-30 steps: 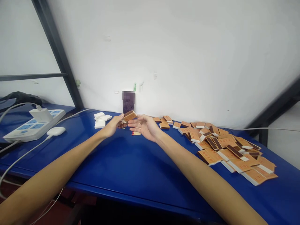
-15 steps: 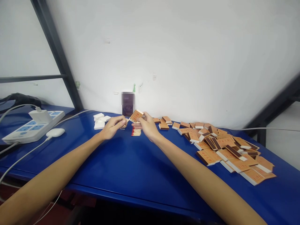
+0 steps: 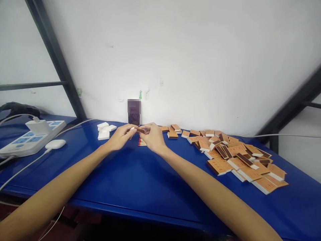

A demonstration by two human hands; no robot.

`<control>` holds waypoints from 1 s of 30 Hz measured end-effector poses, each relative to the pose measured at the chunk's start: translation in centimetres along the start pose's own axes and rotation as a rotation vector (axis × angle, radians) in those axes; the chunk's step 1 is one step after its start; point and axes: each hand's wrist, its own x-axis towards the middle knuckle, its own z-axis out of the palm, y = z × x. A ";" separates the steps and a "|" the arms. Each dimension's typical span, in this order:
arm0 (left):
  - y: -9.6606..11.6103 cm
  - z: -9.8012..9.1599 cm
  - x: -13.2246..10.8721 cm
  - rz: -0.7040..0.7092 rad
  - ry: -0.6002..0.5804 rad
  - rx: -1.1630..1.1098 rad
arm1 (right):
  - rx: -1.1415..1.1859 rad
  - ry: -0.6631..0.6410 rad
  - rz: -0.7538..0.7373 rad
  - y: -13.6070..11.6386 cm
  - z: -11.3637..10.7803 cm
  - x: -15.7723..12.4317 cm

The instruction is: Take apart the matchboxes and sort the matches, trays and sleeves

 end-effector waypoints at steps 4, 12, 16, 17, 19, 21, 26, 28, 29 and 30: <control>-0.5 -1.0 0.3 -0.035 -0.065 -0.044 | -0.151 -0.001 -0.114 0.0 0.5 0.0; -3.1 -4.0 0.2 -0.126 -0.221 -0.089 | -0.303 -0.199 -0.198 -1.2 2.5 2.6; -4.3 -5.1 -0.1 -0.246 -0.231 -0.040 | -0.317 -0.437 -0.211 -0.7 2.8 3.8; -4.5 -5.2 -0.2 -0.245 -0.229 -0.022 | -0.318 -0.464 -0.223 -0.4 2.9 4.0; -4.8 -5.3 -0.2 -0.207 -0.217 0.064 | -0.320 -0.472 -0.247 0.1 3.1 4.2; -5.1 -5.3 -0.1 -0.184 -0.210 0.188 | -0.320 -0.466 -0.257 0.6 3.5 4.2; -6.6 -5.1 -0.1 -0.201 -0.212 0.329 | -0.389 -0.463 -0.253 1.1 4.4 3.6; -7.3 -5.1 -0.1 -0.196 -0.213 0.325 | -0.419 -0.461 -0.264 1.2 4.6 3.5; -7.6 -5.1 -0.2 -0.192 -0.209 0.318 | -0.428 -0.455 -0.271 1.3 4.6 3.4; -7.9 -5.1 -0.2 -0.184 -0.204 0.310 | -0.438 -0.446 -0.274 1.3 4.6 3.3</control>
